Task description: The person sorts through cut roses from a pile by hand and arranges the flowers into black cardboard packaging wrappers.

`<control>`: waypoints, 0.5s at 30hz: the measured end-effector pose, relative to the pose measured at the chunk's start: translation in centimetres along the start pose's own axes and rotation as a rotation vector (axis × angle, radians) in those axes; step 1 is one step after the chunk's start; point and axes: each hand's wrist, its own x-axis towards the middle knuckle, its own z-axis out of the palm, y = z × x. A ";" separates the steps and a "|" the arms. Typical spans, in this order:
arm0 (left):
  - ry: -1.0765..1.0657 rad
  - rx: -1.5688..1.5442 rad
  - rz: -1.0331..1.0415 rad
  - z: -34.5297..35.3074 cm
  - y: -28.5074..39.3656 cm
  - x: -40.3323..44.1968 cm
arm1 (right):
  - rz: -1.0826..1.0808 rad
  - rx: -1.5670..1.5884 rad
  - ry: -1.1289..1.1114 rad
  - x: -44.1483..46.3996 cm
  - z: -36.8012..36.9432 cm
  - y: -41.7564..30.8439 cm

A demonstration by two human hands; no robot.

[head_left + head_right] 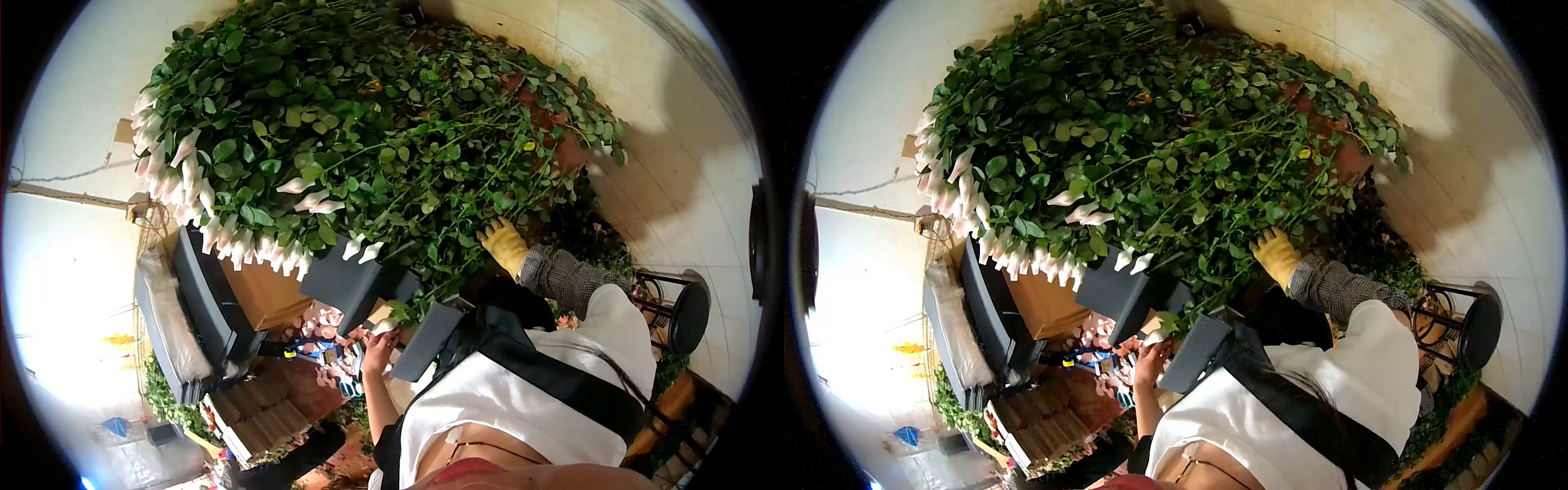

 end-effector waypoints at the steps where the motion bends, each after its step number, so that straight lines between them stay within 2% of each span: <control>1: 0.033 -0.001 0.042 0.9 0.6 -0.4 | -0.058 0.015 0.014 -0.1 1.4 0.1; 2: -0.008 -0.150 0.089 0.7 0.6 -0.6 | -0.110 0.083 -0.251 0.5 -2.9 1.1; 3: 0.063 -0.207 0.073 2.2 1.7 -1.3 | -0.106 0.248 -0.642 2.3 -8.6 2.1; 5: 0.115 -0.192 0.068 1.9 1.5 -1.0 | -0.259 0.432 -0.612 4.9 -14.5 4.0; 7: 0.154 0.141 -0.016 3.1 2.8 -0.9 | -0.426 0.837 -0.116 8.3 -15.6 4.7; 8: 0.160 0.243 -0.041 3.1 2.7 -0.7 | -0.395 0.921 0.075 10.9 -16.3 3.9; 9: 0.064 0.359 0.050 3.0 2.0 -0.2 | -0.357 1.001 0.269 13.8 -17.1 3.1; 11: 0.047 0.429 0.071 3.5 1.4 -0.1 | -0.123 0.605 0.531 19.1 -17.9 3.1; 12: 0.098 0.538 0.049 4.9 2.2 -0.7 | -0.001 0.392 0.501 21.5 -16.4 3.2; 13: 0.101 0.814 0.227 4.8 1.9 -0.5 | 0.124 0.175 0.463 23.8 -13.6 3.1; 14: 0.116 0.942 0.255 4.0 0.9 0.0 | 0.197 0.328 0.241 25.5 -10.9 3.3; 15: 0.128 1.077 0.289 3.4 0.8 0.2 | 0.209 0.332 0.246 25.2 -12.1 3.0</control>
